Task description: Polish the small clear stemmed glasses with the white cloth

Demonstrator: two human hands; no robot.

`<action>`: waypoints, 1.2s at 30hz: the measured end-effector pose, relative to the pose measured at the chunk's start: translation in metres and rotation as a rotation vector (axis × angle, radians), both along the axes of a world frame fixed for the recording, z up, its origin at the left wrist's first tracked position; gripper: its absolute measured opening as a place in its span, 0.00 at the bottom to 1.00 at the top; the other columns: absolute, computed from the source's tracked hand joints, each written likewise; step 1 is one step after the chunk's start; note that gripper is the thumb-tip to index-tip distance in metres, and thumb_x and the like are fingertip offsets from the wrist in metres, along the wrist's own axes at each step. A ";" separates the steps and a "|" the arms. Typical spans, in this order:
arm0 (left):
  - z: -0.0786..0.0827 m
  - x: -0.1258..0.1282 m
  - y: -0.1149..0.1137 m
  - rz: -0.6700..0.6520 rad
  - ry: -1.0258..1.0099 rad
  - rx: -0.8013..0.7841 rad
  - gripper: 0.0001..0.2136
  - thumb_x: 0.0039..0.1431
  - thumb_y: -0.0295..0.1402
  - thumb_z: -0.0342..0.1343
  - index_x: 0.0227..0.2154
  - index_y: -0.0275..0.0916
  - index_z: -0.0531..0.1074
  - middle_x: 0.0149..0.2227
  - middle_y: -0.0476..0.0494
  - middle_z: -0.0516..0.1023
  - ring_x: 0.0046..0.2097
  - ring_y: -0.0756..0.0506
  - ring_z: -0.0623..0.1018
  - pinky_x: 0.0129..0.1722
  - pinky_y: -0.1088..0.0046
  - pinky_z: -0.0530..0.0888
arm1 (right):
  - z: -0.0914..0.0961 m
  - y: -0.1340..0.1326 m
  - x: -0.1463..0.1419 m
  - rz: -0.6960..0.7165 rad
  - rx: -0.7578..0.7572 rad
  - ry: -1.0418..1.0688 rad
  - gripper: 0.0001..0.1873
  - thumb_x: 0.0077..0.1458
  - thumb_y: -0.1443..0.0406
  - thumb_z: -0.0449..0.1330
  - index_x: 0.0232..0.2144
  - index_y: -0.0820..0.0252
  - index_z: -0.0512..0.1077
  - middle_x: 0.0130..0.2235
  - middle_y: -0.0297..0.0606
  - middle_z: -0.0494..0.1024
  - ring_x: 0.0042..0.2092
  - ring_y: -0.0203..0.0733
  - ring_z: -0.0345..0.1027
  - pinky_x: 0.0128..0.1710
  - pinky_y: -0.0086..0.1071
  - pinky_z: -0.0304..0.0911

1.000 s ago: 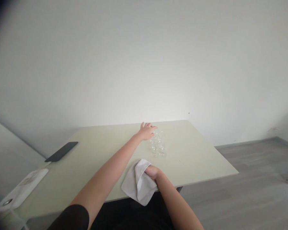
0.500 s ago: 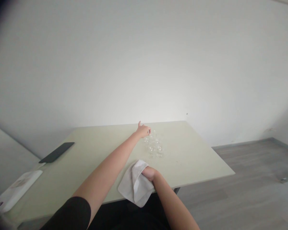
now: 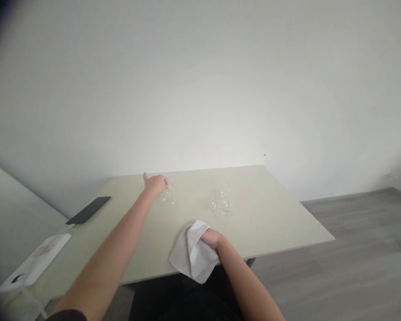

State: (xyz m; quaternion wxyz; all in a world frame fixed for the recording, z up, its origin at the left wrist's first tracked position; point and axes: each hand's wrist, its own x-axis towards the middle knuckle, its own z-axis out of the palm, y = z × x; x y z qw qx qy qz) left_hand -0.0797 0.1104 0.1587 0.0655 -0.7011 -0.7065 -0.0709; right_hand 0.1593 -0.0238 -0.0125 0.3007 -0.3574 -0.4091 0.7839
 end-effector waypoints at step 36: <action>-0.009 0.189 -0.025 -1.070 0.203 -0.050 0.18 0.55 0.21 0.52 0.44 0.48 0.74 0.55 0.43 0.71 0.60 0.42 0.64 0.56 0.61 0.64 | 0.013 -0.005 -0.002 -0.060 0.039 0.047 0.16 0.46 0.57 0.66 0.34 0.63 0.76 0.34 0.46 0.79 0.43 0.52 0.75 0.43 0.42 0.69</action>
